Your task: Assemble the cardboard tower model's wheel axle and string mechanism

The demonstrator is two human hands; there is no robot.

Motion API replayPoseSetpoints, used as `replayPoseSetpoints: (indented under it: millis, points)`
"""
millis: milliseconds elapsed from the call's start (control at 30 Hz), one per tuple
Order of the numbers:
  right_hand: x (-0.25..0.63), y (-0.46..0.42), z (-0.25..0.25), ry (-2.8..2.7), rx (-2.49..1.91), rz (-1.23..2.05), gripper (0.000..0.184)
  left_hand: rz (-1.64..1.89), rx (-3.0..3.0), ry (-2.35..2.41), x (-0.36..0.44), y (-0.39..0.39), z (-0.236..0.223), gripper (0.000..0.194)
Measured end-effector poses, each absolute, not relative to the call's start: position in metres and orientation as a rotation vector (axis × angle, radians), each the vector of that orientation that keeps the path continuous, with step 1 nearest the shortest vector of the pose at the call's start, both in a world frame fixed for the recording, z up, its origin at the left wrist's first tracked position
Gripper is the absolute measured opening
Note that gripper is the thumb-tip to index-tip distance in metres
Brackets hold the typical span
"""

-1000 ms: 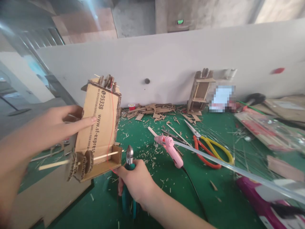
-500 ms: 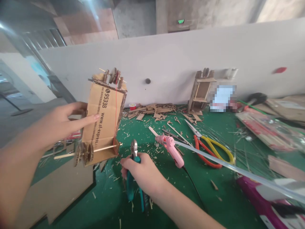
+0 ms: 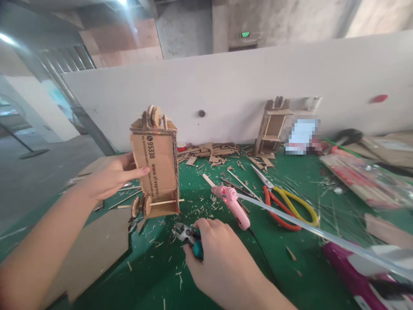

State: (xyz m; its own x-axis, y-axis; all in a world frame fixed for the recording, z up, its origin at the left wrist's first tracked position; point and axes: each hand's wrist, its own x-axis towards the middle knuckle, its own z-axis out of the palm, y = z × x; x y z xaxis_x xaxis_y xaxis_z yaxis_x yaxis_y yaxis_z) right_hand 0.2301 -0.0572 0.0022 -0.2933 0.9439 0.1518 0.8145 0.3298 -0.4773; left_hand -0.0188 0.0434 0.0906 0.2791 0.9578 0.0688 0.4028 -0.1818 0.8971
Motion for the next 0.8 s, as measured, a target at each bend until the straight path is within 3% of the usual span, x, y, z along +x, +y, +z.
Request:
replayPoseSetpoints:
  millis: [233,467,667,800]
  points:
    - [0.231,-0.053,-0.008,-2.123,-1.485,0.311,0.022,0.894,1.615,1.081,-0.028,0.044,0.09,0.052]
    - [0.228,-0.052,-0.019,-2.155,-1.333,0.254,0.041,0.94,1.585,1.063,-0.029,0.043,0.09,0.053]
    - [0.23,-0.045,-0.008,-1.866,-1.203,0.583,0.018,0.873,1.599,0.979,-0.018,0.041,0.087,0.049]
    - [0.232,-0.042,-0.01,-1.874,-1.132,0.601,0.016,0.815,1.628,0.885,-0.008,0.039,0.081,0.043]
